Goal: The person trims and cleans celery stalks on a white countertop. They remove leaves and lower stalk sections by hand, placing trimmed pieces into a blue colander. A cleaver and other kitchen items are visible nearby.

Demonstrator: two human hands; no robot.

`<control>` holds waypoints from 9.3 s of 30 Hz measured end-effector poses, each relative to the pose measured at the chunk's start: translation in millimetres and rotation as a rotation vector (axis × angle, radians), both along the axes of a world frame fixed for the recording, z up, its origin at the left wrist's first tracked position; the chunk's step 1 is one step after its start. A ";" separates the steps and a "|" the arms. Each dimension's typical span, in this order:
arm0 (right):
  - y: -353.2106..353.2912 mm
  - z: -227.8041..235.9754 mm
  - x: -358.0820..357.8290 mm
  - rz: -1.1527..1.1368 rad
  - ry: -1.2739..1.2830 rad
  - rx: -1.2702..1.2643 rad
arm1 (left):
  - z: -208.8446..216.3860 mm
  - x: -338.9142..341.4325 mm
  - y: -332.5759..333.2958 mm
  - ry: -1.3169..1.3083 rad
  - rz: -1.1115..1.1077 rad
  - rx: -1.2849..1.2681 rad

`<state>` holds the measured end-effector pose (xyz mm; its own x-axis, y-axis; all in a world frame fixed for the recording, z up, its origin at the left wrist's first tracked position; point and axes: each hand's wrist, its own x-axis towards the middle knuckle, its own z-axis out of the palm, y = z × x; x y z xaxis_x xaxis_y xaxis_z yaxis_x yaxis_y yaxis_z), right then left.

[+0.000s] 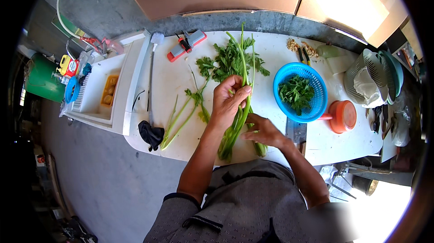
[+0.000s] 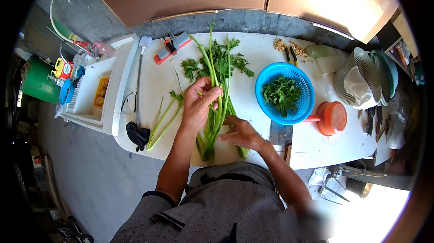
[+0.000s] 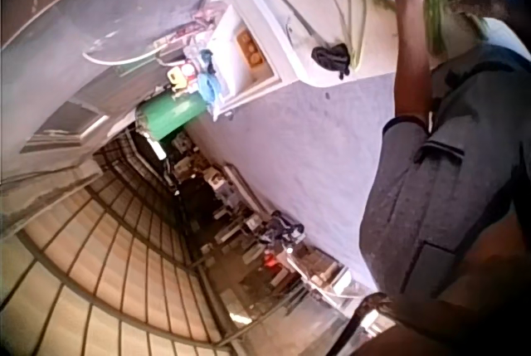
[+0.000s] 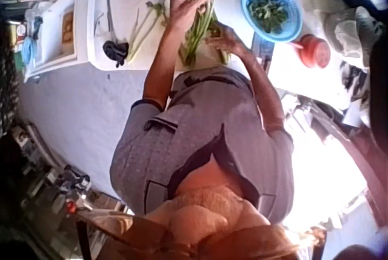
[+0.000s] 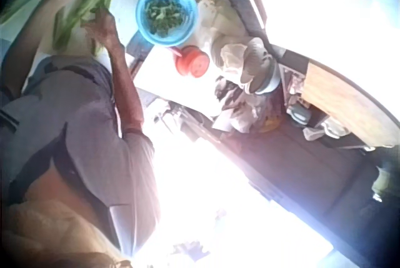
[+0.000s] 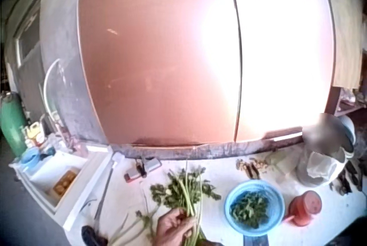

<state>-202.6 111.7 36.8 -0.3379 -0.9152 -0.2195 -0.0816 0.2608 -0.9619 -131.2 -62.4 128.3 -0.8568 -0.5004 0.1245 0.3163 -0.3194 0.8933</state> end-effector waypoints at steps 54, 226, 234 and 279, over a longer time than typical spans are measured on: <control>37.7 -31.8 -10.0 -0.292 0.241 0.055 | -204.1 244.9 -149.9 -1.350 0.490 -1.049; 1.9 137.2 -32.3 -0.344 0.980 -0.583 | 25.9 14.7 44.6 -0.043 0.048 -0.141; -6.1 123.0 -23.1 -0.442 0.921 -0.619 | 24.3 15.1 42.2 -0.024 0.060 0.022; -0.6 126.7 -26.7 -0.166 0.760 -0.330 | 15.8 56.8 39.9 -0.288 0.149 -0.711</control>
<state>-229.3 111.0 163.5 -0.4214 -0.8179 0.3917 -0.7228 0.0421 -0.6897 -74.3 -22.5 144.1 -0.8340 -0.4962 0.2414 0.0356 0.3881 0.9209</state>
